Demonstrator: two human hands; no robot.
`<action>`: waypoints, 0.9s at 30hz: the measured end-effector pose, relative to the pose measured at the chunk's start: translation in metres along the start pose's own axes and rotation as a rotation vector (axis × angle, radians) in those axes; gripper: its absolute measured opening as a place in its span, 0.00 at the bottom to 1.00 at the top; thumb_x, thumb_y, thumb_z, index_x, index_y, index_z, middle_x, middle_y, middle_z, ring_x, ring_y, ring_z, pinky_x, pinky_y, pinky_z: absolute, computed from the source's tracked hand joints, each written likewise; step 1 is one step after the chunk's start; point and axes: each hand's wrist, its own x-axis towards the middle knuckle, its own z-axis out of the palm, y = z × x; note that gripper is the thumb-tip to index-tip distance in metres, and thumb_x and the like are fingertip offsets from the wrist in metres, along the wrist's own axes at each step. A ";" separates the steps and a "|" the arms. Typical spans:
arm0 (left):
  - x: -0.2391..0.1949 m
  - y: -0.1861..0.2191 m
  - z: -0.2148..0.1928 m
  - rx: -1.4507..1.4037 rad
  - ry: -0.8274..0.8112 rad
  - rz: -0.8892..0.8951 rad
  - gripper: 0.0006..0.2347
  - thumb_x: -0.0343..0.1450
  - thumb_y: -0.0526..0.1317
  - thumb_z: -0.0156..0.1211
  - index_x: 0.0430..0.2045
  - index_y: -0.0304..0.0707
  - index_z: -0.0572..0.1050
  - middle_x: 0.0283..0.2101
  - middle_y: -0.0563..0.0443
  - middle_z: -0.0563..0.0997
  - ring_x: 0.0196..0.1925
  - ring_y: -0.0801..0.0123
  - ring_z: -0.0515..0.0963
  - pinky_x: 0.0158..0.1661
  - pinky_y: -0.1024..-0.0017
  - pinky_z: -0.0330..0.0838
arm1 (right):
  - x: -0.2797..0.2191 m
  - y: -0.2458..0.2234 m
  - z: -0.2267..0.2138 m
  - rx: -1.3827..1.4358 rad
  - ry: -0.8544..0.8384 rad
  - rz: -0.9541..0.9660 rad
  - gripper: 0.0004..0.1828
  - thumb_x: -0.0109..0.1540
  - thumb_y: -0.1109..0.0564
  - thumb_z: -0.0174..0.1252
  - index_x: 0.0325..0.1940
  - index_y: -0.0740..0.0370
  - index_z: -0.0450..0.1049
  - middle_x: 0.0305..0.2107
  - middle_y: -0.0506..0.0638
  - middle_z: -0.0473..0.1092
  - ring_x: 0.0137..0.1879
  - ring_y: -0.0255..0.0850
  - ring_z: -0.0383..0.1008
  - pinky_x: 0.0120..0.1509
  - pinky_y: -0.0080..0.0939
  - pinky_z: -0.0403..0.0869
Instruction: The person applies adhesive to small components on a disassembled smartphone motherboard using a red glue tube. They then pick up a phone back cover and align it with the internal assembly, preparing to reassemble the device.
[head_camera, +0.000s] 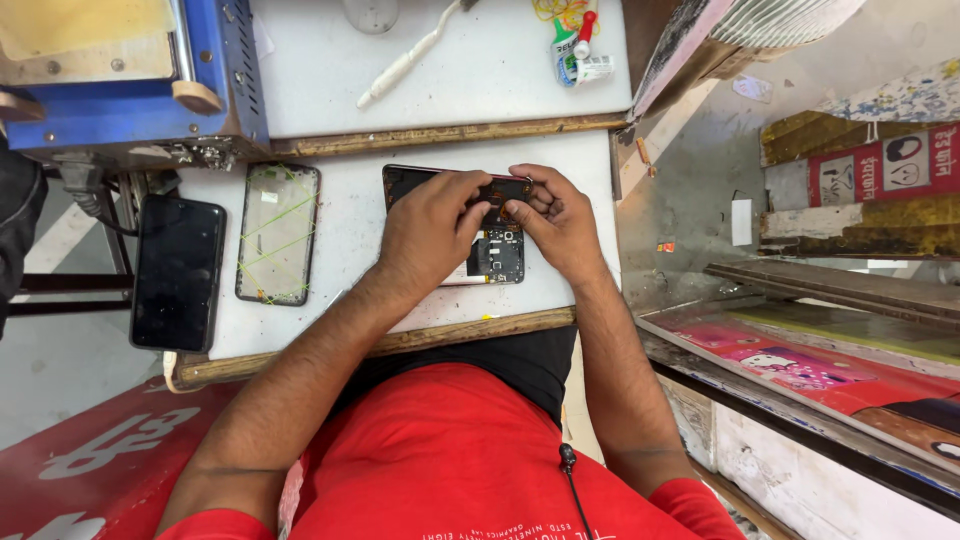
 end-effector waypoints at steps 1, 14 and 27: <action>-0.001 0.001 0.001 0.055 0.047 0.089 0.12 0.71 0.36 0.65 0.48 0.36 0.77 0.43 0.46 0.81 0.44 0.57 0.83 0.43 0.63 0.79 | 0.000 0.000 0.000 0.009 0.006 0.006 0.24 0.67 0.71 0.59 0.67 0.69 0.65 0.51 0.57 0.75 0.58 0.37 0.77 0.62 0.35 0.77; -0.023 0.010 0.012 0.304 0.023 0.282 0.08 0.68 0.32 0.66 0.38 0.38 0.80 0.41 0.50 0.78 0.39 0.63 0.80 0.35 0.67 0.77 | -0.008 -0.014 0.000 -0.284 0.006 -0.028 0.27 0.64 0.66 0.68 0.66 0.62 0.71 0.43 0.53 0.79 0.48 0.32 0.78 0.55 0.33 0.79; -0.060 0.008 0.037 0.369 0.069 0.330 0.09 0.70 0.33 0.63 0.44 0.35 0.81 0.43 0.50 0.80 0.45 0.62 0.79 0.44 0.64 0.77 | -0.034 -0.029 -0.007 -0.646 -0.148 -0.302 0.24 0.59 0.66 0.69 0.58 0.58 0.76 0.51 0.53 0.77 0.57 0.47 0.80 0.61 0.42 0.79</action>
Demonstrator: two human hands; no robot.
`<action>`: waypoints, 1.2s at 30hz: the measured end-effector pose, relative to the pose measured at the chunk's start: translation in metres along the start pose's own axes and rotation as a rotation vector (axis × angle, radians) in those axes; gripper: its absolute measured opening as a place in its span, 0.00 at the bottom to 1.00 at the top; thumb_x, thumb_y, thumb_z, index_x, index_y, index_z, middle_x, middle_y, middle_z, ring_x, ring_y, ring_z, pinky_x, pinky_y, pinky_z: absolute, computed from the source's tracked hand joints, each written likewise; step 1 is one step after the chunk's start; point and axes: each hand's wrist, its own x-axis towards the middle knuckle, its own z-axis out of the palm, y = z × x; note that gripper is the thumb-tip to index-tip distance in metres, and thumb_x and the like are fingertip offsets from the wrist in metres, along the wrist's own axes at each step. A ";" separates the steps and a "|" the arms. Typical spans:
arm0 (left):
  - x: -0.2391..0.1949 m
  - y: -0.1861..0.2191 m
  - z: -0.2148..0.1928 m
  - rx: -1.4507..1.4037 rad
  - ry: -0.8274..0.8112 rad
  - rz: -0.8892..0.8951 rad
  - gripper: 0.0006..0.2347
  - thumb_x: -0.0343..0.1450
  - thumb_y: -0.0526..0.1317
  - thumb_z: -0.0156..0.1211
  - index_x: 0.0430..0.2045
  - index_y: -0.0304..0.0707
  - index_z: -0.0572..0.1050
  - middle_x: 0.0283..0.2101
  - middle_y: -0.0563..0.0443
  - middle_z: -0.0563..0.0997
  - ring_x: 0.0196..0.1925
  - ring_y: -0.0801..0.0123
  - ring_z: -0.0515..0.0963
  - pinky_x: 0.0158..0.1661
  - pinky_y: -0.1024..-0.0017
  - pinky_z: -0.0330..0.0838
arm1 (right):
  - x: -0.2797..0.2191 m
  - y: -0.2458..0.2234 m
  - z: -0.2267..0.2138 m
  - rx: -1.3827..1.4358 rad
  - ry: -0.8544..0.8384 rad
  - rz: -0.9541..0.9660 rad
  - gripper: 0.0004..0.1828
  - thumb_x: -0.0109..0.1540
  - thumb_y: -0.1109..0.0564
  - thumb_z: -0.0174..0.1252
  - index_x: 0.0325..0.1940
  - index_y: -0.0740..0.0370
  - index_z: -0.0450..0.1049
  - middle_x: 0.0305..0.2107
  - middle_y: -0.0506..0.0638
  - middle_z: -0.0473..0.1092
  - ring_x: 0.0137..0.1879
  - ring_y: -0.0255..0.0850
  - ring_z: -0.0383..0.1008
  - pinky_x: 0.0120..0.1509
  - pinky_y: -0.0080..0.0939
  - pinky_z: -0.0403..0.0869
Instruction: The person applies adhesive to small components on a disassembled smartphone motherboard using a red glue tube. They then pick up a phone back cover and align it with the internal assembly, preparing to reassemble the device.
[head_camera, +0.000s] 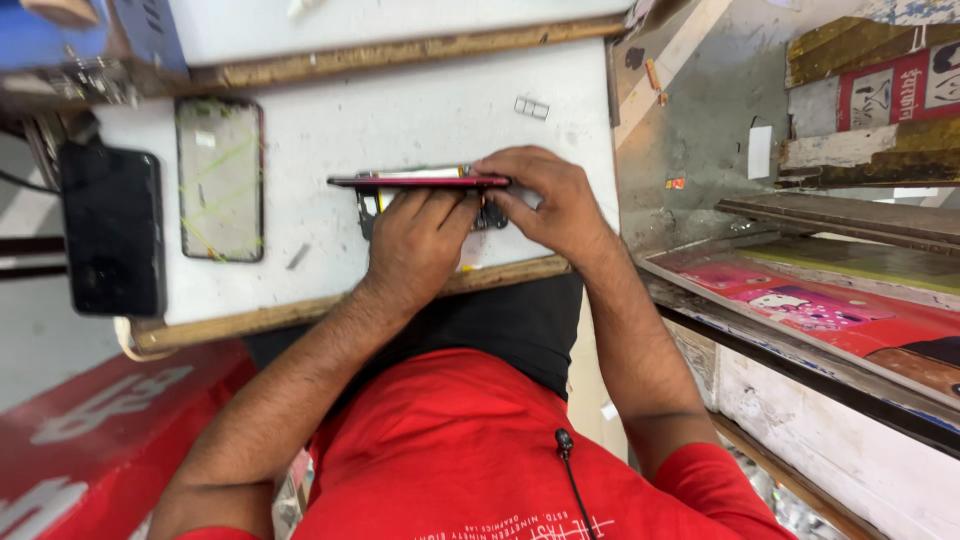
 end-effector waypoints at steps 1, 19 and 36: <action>-0.004 0.000 0.002 0.001 0.009 0.006 0.09 0.70 0.33 0.63 0.43 0.36 0.81 0.44 0.50 0.80 0.46 0.60 0.79 0.45 0.63 0.76 | -0.003 0.001 0.001 -0.018 -0.006 -0.014 0.24 0.58 0.66 0.70 0.57 0.58 0.77 0.51 0.53 0.77 0.57 0.48 0.79 0.61 0.43 0.79; -0.031 0.005 0.015 0.012 -0.105 -0.061 0.09 0.70 0.37 0.63 0.43 0.42 0.83 0.43 0.48 0.79 0.49 0.53 0.77 0.52 0.51 0.71 | -0.016 -0.005 0.003 -0.119 0.023 -0.077 0.27 0.52 0.72 0.64 0.55 0.57 0.78 0.49 0.50 0.78 0.58 0.48 0.77 0.65 0.44 0.76; -0.031 0.000 0.014 -0.170 -0.016 -0.096 0.07 0.73 0.35 0.66 0.42 0.37 0.82 0.44 0.45 0.80 0.50 0.50 0.79 0.54 0.52 0.71 | -0.016 -0.008 0.011 -0.226 -0.028 -0.048 0.26 0.55 0.66 0.71 0.56 0.54 0.79 0.51 0.48 0.76 0.62 0.47 0.70 0.71 0.45 0.70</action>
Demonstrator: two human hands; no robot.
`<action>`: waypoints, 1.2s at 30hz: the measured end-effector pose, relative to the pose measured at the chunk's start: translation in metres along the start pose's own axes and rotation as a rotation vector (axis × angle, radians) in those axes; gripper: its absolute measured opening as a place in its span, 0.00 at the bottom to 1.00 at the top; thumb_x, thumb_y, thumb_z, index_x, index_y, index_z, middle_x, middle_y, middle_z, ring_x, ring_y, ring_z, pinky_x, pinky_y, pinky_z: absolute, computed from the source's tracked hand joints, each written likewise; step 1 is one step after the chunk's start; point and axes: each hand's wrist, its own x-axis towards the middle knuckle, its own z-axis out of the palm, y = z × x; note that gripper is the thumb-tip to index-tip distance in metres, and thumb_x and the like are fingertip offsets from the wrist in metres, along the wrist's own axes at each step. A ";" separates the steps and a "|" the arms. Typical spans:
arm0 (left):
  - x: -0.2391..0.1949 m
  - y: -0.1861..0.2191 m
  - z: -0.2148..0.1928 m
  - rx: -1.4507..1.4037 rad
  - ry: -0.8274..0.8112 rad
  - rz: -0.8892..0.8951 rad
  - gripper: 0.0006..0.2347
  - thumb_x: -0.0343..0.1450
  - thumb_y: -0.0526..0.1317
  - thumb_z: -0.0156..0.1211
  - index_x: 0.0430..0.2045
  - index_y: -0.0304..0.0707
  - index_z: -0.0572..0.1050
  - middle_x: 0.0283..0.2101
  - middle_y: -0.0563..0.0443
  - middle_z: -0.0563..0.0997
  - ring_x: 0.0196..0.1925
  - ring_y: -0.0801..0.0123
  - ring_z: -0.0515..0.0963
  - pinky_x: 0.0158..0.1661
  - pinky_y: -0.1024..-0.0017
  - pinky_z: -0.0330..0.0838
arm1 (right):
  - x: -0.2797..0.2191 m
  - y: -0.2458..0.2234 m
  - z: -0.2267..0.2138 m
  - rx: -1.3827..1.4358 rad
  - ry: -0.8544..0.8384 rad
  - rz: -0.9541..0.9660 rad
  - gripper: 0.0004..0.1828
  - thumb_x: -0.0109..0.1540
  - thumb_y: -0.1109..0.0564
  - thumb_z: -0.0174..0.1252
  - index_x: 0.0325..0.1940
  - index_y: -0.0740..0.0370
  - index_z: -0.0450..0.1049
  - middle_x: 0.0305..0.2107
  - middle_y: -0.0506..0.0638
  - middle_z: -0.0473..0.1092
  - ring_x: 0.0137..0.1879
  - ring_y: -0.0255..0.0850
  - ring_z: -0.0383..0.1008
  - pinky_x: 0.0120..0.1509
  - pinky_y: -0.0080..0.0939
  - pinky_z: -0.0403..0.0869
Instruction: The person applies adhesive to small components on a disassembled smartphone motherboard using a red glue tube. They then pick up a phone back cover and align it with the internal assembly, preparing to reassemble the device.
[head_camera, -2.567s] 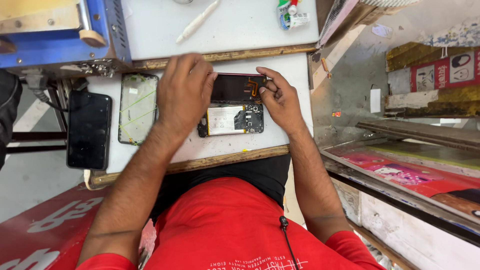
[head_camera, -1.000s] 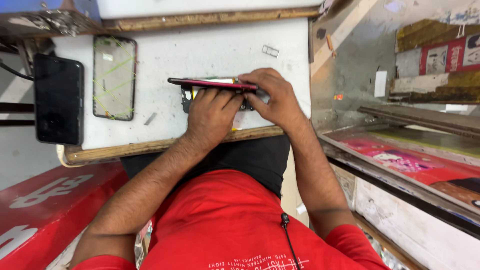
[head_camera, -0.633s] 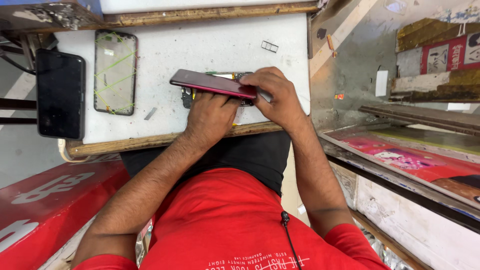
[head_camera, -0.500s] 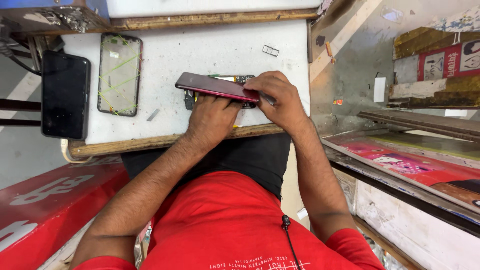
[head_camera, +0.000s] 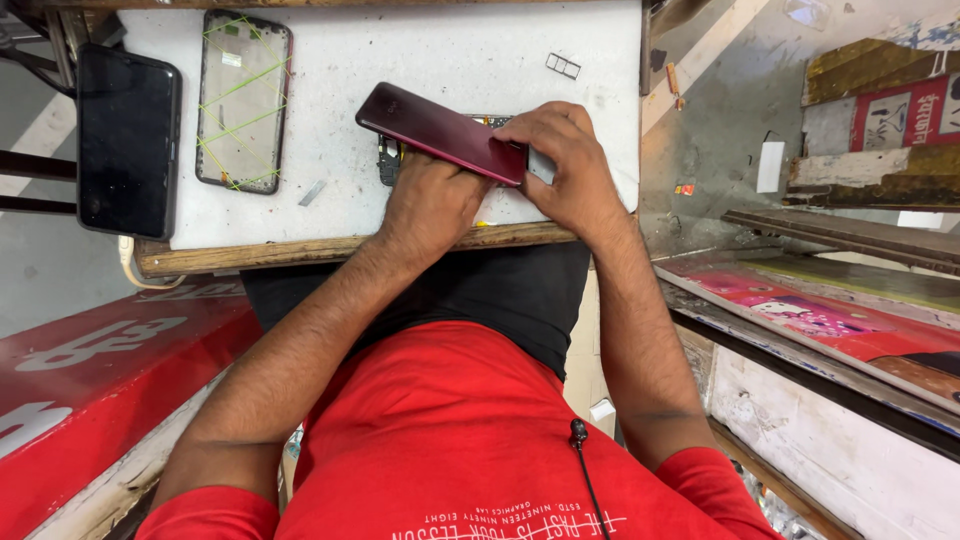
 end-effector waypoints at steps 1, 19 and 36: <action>-0.001 0.000 -0.004 -0.020 -0.013 -0.001 0.07 0.73 0.33 0.65 0.43 0.36 0.82 0.44 0.45 0.80 0.50 0.50 0.79 0.54 0.54 0.71 | 0.001 0.000 -0.001 -0.013 -0.014 0.004 0.26 0.55 0.66 0.71 0.57 0.54 0.78 0.51 0.48 0.76 0.62 0.47 0.70 0.72 0.46 0.69; -0.007 -0.007 -0.023 0.136 -0.228 0.163 0.12 0.72 0.32 0.62 0.49 0.39 0.82 0.56 0.47 0.74 0.62 0.53 0.72 0.62 0.55 0.70 | 0.003 0.003 -0.005 0.039 -0.029 0.088 0.26 0.57 0.60 0.74 0.59 0.51 0.78 0.52 0.49 0.73 0.64 0.48 0.66 0.71 0.47 0.68; 0.002 -0.015 -0.034 0.217 -0.326 0.297 0.11 0.75 0.38 0.59 0.50 0.42 0.81 0.53 0.48 0.75 0.57 0.59 0.76 0.56 0.62 0.76 | 0.003 0.002 0.002 0.045 -0.038 0.141 0.28 0.57 0.60 0.75 0.60 0.47 0.77 0.49 0.49 0.67 0.59 0.46 0.64 0.66 0.43 0.71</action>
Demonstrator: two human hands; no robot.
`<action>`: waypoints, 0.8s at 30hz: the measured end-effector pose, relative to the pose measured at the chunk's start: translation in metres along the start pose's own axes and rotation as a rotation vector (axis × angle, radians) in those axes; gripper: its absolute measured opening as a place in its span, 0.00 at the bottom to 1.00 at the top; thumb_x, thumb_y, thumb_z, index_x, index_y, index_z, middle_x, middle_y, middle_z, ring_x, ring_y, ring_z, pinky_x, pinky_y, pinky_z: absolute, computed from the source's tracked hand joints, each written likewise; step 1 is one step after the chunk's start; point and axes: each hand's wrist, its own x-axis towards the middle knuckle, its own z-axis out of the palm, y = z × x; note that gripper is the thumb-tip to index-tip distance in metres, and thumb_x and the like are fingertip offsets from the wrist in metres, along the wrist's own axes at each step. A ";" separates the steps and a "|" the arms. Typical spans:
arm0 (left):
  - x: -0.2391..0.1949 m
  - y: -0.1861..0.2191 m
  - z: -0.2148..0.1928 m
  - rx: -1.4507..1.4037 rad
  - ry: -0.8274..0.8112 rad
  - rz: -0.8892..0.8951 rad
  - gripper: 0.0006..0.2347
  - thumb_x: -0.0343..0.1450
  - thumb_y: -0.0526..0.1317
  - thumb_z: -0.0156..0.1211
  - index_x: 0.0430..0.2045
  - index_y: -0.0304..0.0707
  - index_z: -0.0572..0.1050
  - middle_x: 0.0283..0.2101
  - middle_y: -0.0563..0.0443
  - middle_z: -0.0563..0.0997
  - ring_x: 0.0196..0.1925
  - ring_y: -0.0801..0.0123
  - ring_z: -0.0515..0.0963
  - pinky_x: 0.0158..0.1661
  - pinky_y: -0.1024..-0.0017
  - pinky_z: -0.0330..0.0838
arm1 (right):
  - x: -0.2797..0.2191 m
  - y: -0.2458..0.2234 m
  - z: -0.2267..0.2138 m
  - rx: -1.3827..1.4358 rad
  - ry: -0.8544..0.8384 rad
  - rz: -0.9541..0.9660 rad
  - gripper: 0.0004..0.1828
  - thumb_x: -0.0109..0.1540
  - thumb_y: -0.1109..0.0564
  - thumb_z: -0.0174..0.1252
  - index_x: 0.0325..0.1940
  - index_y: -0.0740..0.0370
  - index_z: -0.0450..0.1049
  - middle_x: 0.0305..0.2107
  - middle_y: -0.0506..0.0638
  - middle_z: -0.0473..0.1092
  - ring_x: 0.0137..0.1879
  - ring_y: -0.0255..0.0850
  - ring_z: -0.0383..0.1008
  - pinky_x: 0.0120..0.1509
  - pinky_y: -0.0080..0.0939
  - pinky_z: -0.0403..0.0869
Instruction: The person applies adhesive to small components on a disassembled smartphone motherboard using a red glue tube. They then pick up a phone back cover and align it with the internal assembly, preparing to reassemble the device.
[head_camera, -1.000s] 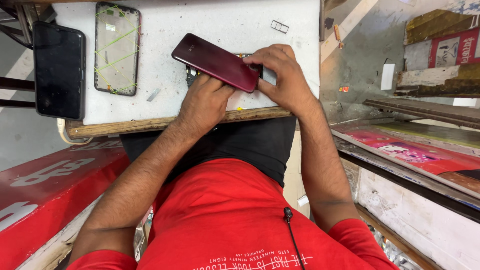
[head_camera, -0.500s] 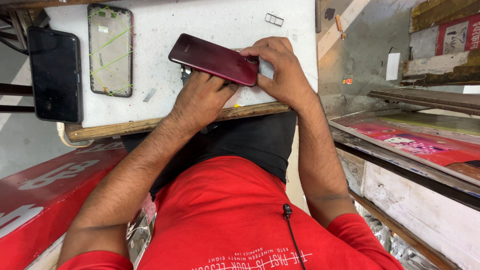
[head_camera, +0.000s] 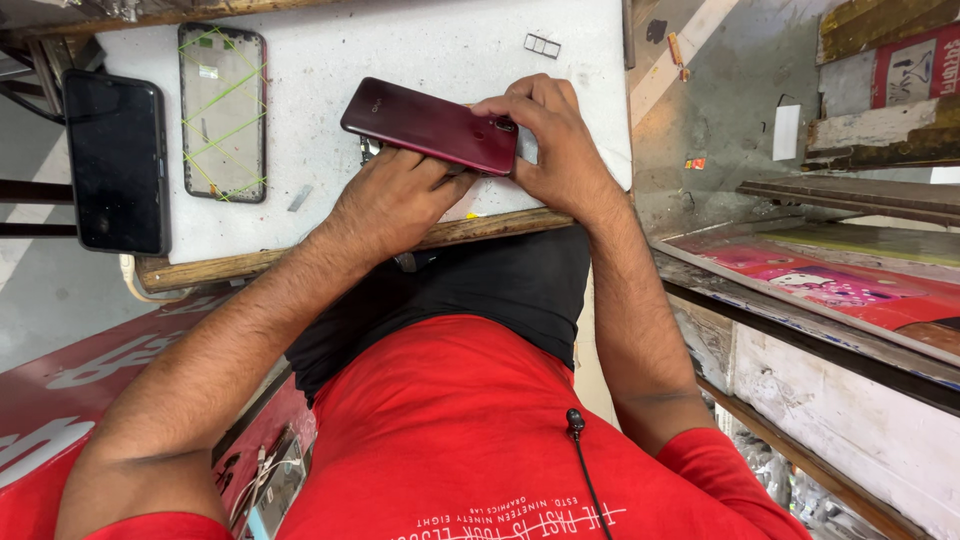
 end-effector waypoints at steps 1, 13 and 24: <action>0.000 0.001 -0.001 0.006 0.001 -0.001 0.11 0.75 0.38 0.59 0.50 0.42 0.81 0.53 0.48 0.75 0.57 0.59 0.76 0.56 0.62 0.76 | 0.000 0.001 0.000 -0.003 -0.004 0.003 0.28 0.57 0.61 0.75 0.60 0.47 0.77 0.48 0.49 0.67 0.59 0.45 0.64 0.66 0.42 0.71; 0.008 0.004 -0.003 -0.014 -0.036 -0.040 0.10 0.73 0.37 0.59 0.47 0.41 0.81 0.51 0.46 0.74 0.54 0.56 0.76 0.53 0.60 0.76 | 0.000 0.000 0.000 -0.009 0.019 -0.029 0.29 0.56 0.65 0.73 0.60 0.47 0.77 0.48 0.49 0.67 0.59 0.46 0.63 0.65 0.43 0.71; 0.008 0.004 -0.006 0.059 0.028 0.039 0.11 0.68 0.39 0.60 0.43 0.41 0.80 0.49 0.48 0.74 0.53 0.56 0.75 0.49 0.58 0.76 | -0.001 -0.007 -0.002 -0.007 0.025 -0.045 0.32 0.54 0.61 0.76 0.61 0.50 0.76 0.48 0.50 0.67 0.59 0.48 0.63 0.64 0.44 0.68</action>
